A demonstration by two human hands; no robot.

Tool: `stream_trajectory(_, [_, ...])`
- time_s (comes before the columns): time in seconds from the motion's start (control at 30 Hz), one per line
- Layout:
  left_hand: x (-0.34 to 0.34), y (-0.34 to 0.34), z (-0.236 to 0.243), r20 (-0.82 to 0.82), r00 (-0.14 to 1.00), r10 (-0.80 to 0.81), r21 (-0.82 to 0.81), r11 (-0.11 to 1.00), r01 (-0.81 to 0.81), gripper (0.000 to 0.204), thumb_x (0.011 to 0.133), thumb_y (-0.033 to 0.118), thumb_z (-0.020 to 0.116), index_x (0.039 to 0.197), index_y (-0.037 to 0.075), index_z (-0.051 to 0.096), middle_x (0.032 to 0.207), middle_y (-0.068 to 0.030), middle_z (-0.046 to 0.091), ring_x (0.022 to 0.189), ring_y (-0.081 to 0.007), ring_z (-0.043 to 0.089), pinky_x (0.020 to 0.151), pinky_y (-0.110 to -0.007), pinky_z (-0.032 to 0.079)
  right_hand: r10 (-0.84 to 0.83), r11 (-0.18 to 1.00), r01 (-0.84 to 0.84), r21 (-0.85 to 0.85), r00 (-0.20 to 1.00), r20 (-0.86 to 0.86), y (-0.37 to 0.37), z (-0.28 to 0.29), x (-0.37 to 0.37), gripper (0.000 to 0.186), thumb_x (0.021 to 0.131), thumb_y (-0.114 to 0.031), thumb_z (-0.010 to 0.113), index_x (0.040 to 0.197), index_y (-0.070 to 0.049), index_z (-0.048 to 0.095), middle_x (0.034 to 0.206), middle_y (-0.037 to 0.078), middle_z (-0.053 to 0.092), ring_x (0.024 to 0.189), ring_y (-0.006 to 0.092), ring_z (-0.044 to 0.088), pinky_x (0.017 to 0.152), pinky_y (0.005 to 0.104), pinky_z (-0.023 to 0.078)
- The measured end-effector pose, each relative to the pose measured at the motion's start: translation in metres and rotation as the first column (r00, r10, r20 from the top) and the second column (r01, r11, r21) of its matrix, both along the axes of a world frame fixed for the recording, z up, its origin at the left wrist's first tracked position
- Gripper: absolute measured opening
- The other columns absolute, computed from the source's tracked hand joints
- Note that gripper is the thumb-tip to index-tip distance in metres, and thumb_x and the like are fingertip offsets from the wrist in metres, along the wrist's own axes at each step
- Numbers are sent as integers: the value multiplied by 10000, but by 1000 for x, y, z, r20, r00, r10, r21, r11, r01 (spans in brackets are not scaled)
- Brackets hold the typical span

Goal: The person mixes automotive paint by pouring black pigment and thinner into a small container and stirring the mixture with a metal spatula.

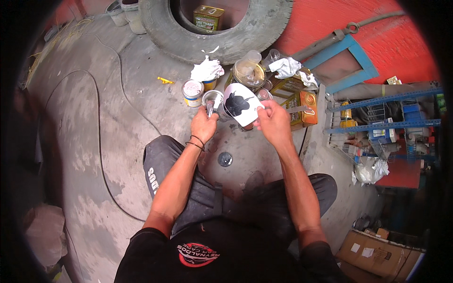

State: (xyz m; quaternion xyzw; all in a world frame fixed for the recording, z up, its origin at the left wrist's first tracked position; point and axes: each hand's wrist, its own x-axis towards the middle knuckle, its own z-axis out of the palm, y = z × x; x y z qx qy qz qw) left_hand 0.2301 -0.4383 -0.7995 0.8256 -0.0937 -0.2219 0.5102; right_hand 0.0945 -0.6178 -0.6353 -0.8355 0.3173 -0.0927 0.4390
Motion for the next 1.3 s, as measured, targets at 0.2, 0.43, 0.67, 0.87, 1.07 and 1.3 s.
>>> stream_trajectory(0.2, [1, -14, -13, 0, 1000, -24, 1, 1000, 24, 590, 935, 361, 694, 1370, -36, 657, 1080, -329, 791, 1058, -520, 767, 972, -584, 581, -89, 983, 73, 169, 992, 91, -14, 20, 3, 276, 1118, -133, 686, 1282, 88, 712, 926, 98, 814, 735, 122, 766, 621, 276, 625])
stream_trajectory(0.43, [5, -25, -9, 36, 996, -81, 74, 994, 79, 609, 936, 379, 700, 1318, -94, 656, 1129, -369, 779, 1114, -540, 755, 1018, -588, 576, -139, 983, 123, 137, 984, 111, -20, 67, -3, 264, 1124, -131, 677, 1278, 77, 728, 910, 96, 817, 737, 119, 770, 633, 279, 627])
stream_trajectory(0.67, [3, -35, -10, 64, 989, -131, 142, 983, 121, 619, 947, 409, 711, 1267, -117, 650, 1197, -381, 767, 1172, -531, 743, 1052, -578, 568, -114, 993, 112, 28, 983, 141, -16, 96, -2, 249, 1123, -133, 677, 1241, 75, 747, 872, 78, 811, 709, 103, 750, 628, 267, 603])
stream_trajectory(0.87, [0, -39, -16, 69, 993, -99, 144, 986, 89, 593, 919, 407, 682, 1243, -89, 694, 1158, -387, 763, 1158, -535, 739, 1038, -583, 560, -85, 995, 90, -31, 987, 135, -5, 85, 3, 246, 1119, -130, 669, 1238, 69, 753, 858, 73, 807, 709, 99, 752, 626, 279, 595])
stream_trajectory(1.07, [-3, -46, -4, 32, 995, -99, 140, 986, 94, 595, 929, 412, 679, 1246, -92, 693, 1169, -382, 766, 1161, -531, 740, 1040, -578, 562, -146, 988, 150, -29, 982, 121, -23, 41, -6, 258, 1124, -128, 679, 1270, 74, 746, 909, 87, 812, 740, 122, 769, 658, 272, 624])
stream_trajectory(1.3, [-3, -63, 0, 2, 994, -107, 133, 986, 106, 608, 932, 412, 682, 1258, -102, 685, 1181, -374, 769, 1164, -527, 742, 1042, -575, 563, -286, 934, 249, 258, 951, 119, -49, 23, -33, 286, 1124, -126, 662, 1313, 81, 722, 978, 115, 816, 788, 158, 793, 657, 286, 650])
